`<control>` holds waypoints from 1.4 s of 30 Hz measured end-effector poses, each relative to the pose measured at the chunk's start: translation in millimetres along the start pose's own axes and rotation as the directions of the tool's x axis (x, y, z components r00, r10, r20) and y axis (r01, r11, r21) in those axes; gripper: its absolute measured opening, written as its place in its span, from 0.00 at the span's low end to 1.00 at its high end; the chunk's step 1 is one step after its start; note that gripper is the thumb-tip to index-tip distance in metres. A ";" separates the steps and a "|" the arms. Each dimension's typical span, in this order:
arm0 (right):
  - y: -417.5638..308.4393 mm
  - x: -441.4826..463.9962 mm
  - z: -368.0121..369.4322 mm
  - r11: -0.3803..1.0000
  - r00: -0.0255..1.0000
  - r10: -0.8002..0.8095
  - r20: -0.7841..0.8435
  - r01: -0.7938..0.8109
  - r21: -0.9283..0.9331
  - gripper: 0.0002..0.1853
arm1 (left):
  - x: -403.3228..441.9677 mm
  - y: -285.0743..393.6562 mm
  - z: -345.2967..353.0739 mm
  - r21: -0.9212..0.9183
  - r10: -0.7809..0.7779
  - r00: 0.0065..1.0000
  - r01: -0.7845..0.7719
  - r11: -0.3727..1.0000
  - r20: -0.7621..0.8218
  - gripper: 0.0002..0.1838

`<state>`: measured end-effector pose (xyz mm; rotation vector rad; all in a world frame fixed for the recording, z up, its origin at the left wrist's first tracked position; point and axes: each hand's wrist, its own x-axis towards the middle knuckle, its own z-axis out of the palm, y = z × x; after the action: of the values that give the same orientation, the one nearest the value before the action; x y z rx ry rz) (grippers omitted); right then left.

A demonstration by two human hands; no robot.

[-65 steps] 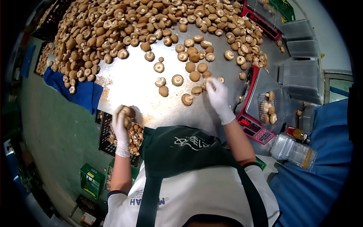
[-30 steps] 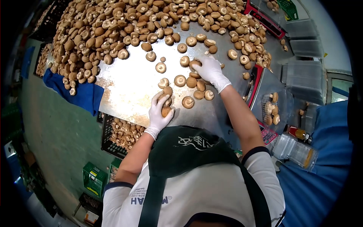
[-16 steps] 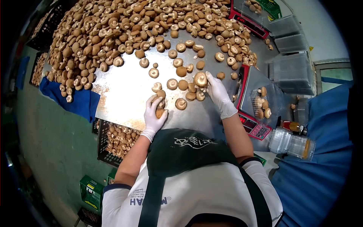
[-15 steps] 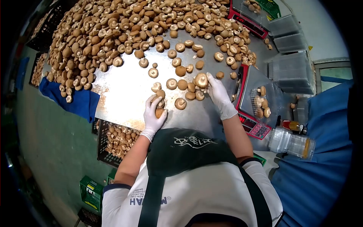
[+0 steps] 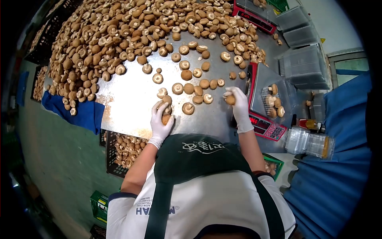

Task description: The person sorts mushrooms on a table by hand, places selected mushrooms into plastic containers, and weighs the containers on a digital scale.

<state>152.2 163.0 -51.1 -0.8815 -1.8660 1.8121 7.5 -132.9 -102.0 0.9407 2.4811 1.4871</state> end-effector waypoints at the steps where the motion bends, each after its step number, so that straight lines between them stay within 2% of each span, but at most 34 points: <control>1: -10.5 5.3 19.2 0.987 0.985 0.130 -0.112 -0.140 -0.084 0.16 | -0.2 0.9 -0.5 0.002 -0.003 1.000 0.003 1.000 0.000 0.28; 2: 21.7 16.4 25.5 0.992 0.994 0.019 -0.110 -0.033 -0.121 0.17 | 0.0 1.5 -0.5 0.002 -0.007 1.000 0.007 1.000 -0.001 0.28; 3: 10.6 18.2 37.9 0.925 0.989 0.098 -0.108 -0.131 -0.358 0.18 | 0.5 1.7 -0.4 -0.001 -0.015 1.000 0.015 1.000 0.002 0.28; 4: -1.1 19.8 49.7 0.791 0.977 0.173 -0.123 -0.213 -0.573 0.19 | 0.3 1.5 -0.4 -0.001 -0.018 1.000 0.018 1.000 0.006 0.28; 6: 10.0 27.9 63.4 0.783 0.990 0.123 -0.066 -0.138 -0.607 0.21 | 0.3 1.3 -0.8 -0.002 -0.030 1.000 0.030 1.000 0.005 0.29; 7: 5.6 29.6 66.8 0.841 0.987 0.163 0.006 -0.136 -0.524 0.21 | 0.6 1.7 -1.7 -0.015 -0.042 0.999 0.042 0.999 0.013 0.28; 10: 4.2 54.4 62.4 0.889 0.917 0.327 0.229 -0.216 -0.404 0.21 | 0.9 2.9 -2.8 -0.033 -0.062 0.997 0.063 0.997 0.036 0.29; 11: 2.8 65.4 61.4 0.893 0.942 0.257 0.214 -0.147 -0.426 0.21 | 1.3 1.7 -2.4 -0.021 -0.062 0.997 0.063 0.998 0.034 0.29; 12: -10.0 78.9 62.3 0.879 0.978 0.081 0.192 0.020 -0.477 0.20 | 1.1 0.6 -2.6 -0.007 -0.063 0.997 0.063 0.998 0.033 0.30; 13: -23.0 92.5 63.1 0.821 0.982 -0.098 0.163 0.172 -0.544 0.20 | 1.2 -0.4 -3.2 0.013 -0.057 0.998 0.056 0.998 0.034 0.30; 14: -33.7 111.9 66.1 0.797 0.959 -0.252 0.132 0.283 -0.533 0.20 | 1.2 -0.5 -3.1 0.012 -0.058 0.998 0.057 0.998 0.037 0.30; 16: -58.8 150.6 73.7 0.762 0.970 -0.233 0.064 0.223 -0.607 0.20 | 1.8 -0.3 -3.4 0.014 -0.059 0.997 0.058 0.998 0.042 0.30; 18: -66.4 186.5 86.6 0.651 0.969 -0.229 0.088 0.220 -0.726 0.23 | 2.3 1.1 -4.3 0.006 -0.062 0.997 0.062 0.998 0.042 0.30; 20: -53.5 212.1 106.9 0.571 0.963 -0.210 0.170 0.262 -0.778 0.28 | 2.9 0.3 -4.0 0.023 -0.053 0.998 0.052 0.998 0.041 0.30; 22: -41.6 215.2 130.8 0.506 0.911 -0.163 0.378 0.406 -0.761 0.28 | 4.3 0.5 -3.7 0.023 -0.051 0.998 0.050 0.999 0.043 0.30; 24: -45.8 187.6 153.6 0.206 0.902 0.072 0.425 0.404 -0.891 0.27 | 4.2 1.7 -4.7 0.017 -0.052 0.997 0.051 0.999 0.051 0.31; 26: -22.8 177.3 161.1 0.380 0.897 0.074 0.436 0.379 -0.844 0.19 | 4.8 2.6 -5.3 0.000 -0.052 0.997 0.053 0.999 0.059 0.30; 28: -43.3 156.8 162.4 0.408 0.908 0.154 0.389 0.301 -0.862 0.19 | 5.9 4.2 -6.7 -0.021 -0.053 0.996 0.055 0.998 0.065 0.30; 31: -51.8 134.0 145.9 0.371 0.868 0.176 0.464 0.378 -0.848 0.21 | 5.2 2.2 -7.5 -0.008 -0.045 0.997 0.045 0.999 0.068 0.30; 32: -69.5 134.6 146.3 0.351 0.828 0.370 0.422 0.296 -0.889 0.23 | 5.3 2.2 -7.4 -0.001 -0.048 0.997 0.048 0.999 0.066 0.30; 34: -79.8 138.8 146.7 0.242 0.826 0.327 0.459 0.397 -0.885 0.24 | 4.3 3.0 -8.5 -0.046 -0.081 0.993 0.085 0.995 0.081 0.30; 36: -97.7 155.7 159.9 0.343 0.852 0.288 0.437 0.335 -0.878 0.23 | 4.1 3.0 -8.9 -0.065 -0.113 0.988 0.120 0.991 0.101 0.30; 38: -97.3 181.0 184.6 0.357 0.876 0.126 0.466 0.398 -0.845 0.24 | 3.2 1.1 -9.4 -0.059 -0.107 0.989 0.114 0.992 0.105 0.29; 40: -92.2 198.4 219.2 0.398 0.856 -0.046 0.515 0.488 -0.777 0.27 | 3.9 2.3 -10.3 -0.041 -0.106 0.988 0.111 0.993 0.113 0.29; 42: -81.0 208.0 253.7 0.405 0.802 -0.037 0.596 0.557 -0.725 0.32 | 2.4 -1.1 -8.2 -0.026 -0.087 0.991 0.090 0.996 0.106 0.30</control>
<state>-181.6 118.6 -23.3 -0.2088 -3.1621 0.7112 1.9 -138.2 -98.1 0.8680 2.3867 1.4071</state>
